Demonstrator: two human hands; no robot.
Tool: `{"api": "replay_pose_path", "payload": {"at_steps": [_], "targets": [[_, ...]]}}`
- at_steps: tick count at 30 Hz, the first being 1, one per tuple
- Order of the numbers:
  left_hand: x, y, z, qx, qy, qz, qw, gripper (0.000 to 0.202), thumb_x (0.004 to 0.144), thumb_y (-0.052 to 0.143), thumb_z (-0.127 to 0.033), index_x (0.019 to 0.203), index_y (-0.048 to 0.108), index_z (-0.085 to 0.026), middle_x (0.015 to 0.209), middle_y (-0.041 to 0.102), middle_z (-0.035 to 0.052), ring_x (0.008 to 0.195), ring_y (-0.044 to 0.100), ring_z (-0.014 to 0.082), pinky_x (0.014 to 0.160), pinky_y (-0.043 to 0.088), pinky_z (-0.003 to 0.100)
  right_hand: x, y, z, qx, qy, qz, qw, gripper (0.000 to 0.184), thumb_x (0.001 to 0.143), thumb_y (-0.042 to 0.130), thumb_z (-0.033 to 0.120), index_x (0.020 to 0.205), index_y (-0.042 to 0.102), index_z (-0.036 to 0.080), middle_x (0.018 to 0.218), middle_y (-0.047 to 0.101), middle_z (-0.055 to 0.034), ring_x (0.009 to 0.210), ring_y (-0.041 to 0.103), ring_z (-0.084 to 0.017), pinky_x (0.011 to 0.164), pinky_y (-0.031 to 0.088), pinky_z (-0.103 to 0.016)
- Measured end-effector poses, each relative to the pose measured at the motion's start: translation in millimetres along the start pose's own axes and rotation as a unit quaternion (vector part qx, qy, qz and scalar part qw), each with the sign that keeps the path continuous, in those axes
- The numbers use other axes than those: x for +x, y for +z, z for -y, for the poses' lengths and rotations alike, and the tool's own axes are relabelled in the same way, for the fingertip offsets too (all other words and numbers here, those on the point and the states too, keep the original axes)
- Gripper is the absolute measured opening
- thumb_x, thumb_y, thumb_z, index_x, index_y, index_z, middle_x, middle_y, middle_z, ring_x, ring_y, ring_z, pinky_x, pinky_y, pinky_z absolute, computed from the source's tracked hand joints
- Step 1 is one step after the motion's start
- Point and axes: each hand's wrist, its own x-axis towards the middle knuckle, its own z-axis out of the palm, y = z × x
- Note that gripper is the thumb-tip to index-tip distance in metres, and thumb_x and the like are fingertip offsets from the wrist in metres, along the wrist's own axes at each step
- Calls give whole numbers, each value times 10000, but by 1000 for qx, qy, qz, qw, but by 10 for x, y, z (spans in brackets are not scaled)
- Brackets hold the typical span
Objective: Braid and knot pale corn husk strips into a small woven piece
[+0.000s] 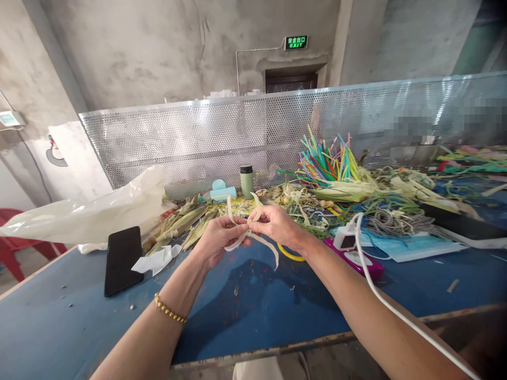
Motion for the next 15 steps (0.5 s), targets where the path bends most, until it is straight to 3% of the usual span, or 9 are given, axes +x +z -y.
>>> {"api": "replay_pose_path", "payload": {"at_steps": [4,9,15], "targets": [[-12,2,5,47,15,3,999,304,625,846,-343,700,680,-99,556,680,76,474,587,127,517,453,246,1,10,-7,-8,9,3,1000,132,742,681,259,695,644,141,632,620,-16,576,552,-121,556,430,-258],[-14,-14,3,58,14,-34,998,291,596,850,-319,693,676,-106,553,686,81,472,582,134,486,435,240,18,-2,-26,6,9,9,1000,218,793,660,322,669,637,143,659,669,-46,598,610,-137,585,477,-269],[-17,17,-15,40,-1,-34,999,307,586,844,-324,718,675,-104,566,690,83,497,598,136,512,437,234,38,-20,-59,-16,4,-32,999,253,813,649,343,658,635,144,654,688,-56,538,593,-125,526,456,-250]]}}
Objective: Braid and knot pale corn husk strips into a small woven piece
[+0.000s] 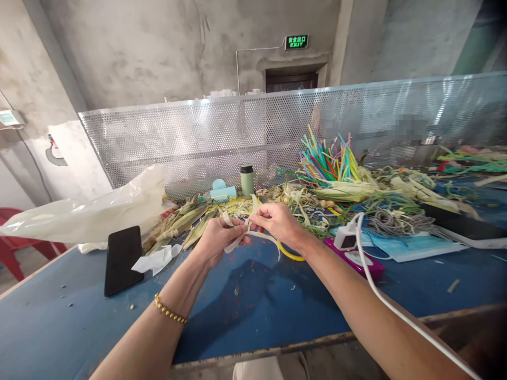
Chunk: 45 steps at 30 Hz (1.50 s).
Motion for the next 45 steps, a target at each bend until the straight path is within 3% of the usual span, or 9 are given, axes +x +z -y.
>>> {"api": "replay_pose_path", "payload": {"at_steps": [7,14,19,26,30,34,42,45], "targets": [[3,-5,5,21,20,13,999,301,621,818,-358,678,645,-119,546,670,70,485,572,124,496,392,225,-10,8,41,0,-10,-23,1000,247,836,628,348,695,629,145,684,679,-52,575,579,-118,553,451,-246],[29,-24,51,82,58,-27,995,299,656,780,-377,728,628,-130,509,649,39,451,544,124,461,353,225,-38,37,59,1,17,34,999,252,785,676,365,689,602,145,584,579,4,545,517,-103,512,377,-227],[28,-26,26,40,32,8,999,305,682,771,-379,740,599,-134,515,637,31,446,560,120,461,355,216,-46,54,97,8,3,17,1000,195,776,655,298,674,568,156,565,565,22,512,528,-100,496,373,-221],[20,-29,-8,-13,42,58,997,327,652,818,-363,755,621,-123,631,667,28,530,634,140,547,440,244,-47,59,85,4,-10,7,1000,132,804,601,254,719,591,153,555,597,17,498,550,-101,492,372,-214],[18,-24,-15,4,57,23,998,339,577,866,-323,712,625,-127,596,668,21,497,619,138,517,433,241,-48,71,88,-1,-3,10,1000,140,801,604,251,704,597,151,534,596,13,497,557,-105,488,368,-213],[15,-18,-13,-14,32,6,999,349,556,874,-327,682,614,-132,566,661,24,483,606,139,482,419,235,-51,87,116,3,-6,-3,1000,131,789,604,231,685,591,152,538,596,12,502,553,-104,498,373,-217],[17,-1,16,-10,67,31,997,354,674,796,-438,725,643,-123,594,660,30,523,633,150,565,469,261,-44,89,103,-3,-12,-9,1000,145,796,607,246,685,572,159,547,587,19,509,556,-107,511,385,-224],[9,2,28,4,77,15,997,344,724,752,-453,698,639,-129,581,653,30,511,617,139,532,444,243,-53,103,103,-4,-6,-18,1000,154,796,607,251,678,565,161,540,586,17,512,558,-112,519,394,-227]]}}
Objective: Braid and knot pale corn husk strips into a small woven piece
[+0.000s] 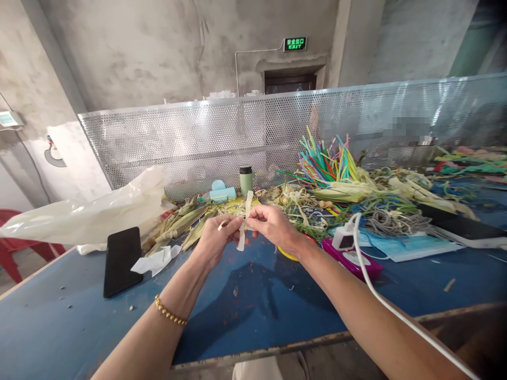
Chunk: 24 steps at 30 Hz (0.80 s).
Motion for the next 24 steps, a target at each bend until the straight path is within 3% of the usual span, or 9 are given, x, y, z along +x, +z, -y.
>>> {"api": "replay_pose_path", "payload": {"at_steps": [8,13,24], "targets": [[13,-15,6,102,31,-38,994,353,764,692,-471,665,675,-132,536,640,33,459,597,148,473,413,247,0,8,-1,23,9,-15,1000,145,809,595,261,712,570,155,592,603,11,514,541,-102,514,384,-226],[33,-19,5,49,20,-45,998,282,678,766,-383,757,692,-122,541,642,20,461,598,142,478,430,243,11,7,-37,5,0,-10,1000,147,817,593,268,723,572,157,591,598,13,529,548,-106,526,389,-226],[127,-98,221,29,-22,-49,998,299,575,826,-362,639,663,-119,499,595,14,442,534,117,476,415,249,82,130,-256,-56,7,1,998,105,785,576,233,703,549,174,622,595,7,546,597,-137,557,439,-249]]}}
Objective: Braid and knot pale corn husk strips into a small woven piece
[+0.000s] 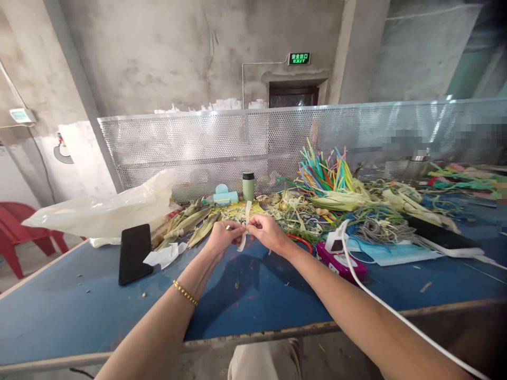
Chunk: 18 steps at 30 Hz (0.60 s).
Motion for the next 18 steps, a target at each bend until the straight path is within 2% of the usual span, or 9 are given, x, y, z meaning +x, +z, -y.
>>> {"api": "replay_pose_path", "payload": {"at_steps": [2,6,9,12,15,16,18], "targets": [[-14,-20,10,-14,-9,8,1000,307,562,831,-362,612,649,-120,490,590,19,449,540,121,468,382,239,0,38,-2,-6,-2,-4,1000,113,781,575,232,689,538,177,620,592,5,545,605,-145,552,437,-251],[-106,-40,2,-22,-40,11,999,303,551,830,-325,536,608,-120,441,563,27,402,458,84,439,307,222,-72,153,-5,1,11,-1,1000,105,789,559,225,696,543,178,603,600,2,546,602,-150,560,431,-251],[-199,-9,2,-16,-83,-24,996,274,530,835,-259,523,590,-135,443,552,10,440,546,129,469,372,238,-180,218,-54,-24,30,-18,999,119,794,565,238,693,551,178,613,604,-4,566,594,-155,587,424,-255],[-263,41,30,-15,-75,-55,996,225,563,796,-224,530,589,-142,465,567,11,470,592,153,460,373,234,-307,199,-86,-103,22,-108,989,195,852,529,293,692,546,183,689,621,-39,669,580,-171,671,417,-274],[-273,61,103,-1,-41,-74,996,188,593,752,-216,519,595,-144,410,510,-10,435,555,137,448,366,231,-427,134,-39,-210,-32,-236,948,184,891,500,299,788,592,178,863,650,-98,848,567,-210,791,393,-305],[-263,57,134,0,-34,-85,996,193,594,743,-219,505,588,-147,395,497,-15,409,523,123,446,367,233,-459,123,-9,-233,-53,-250,938,202,908,477,300,803,599,178,865,645,-104,866,558,-216,804,383,-310],[-223,35,199,3,-25,-97,995,186,598,730,-232,506,588,-154,392,501,-13,414,522,126,445,368,232,-504,135,50,-246,-85,-218,941,217,904,472,276,745,587,182,787,624,-89,798,546,-203,776,379,-298]]}}
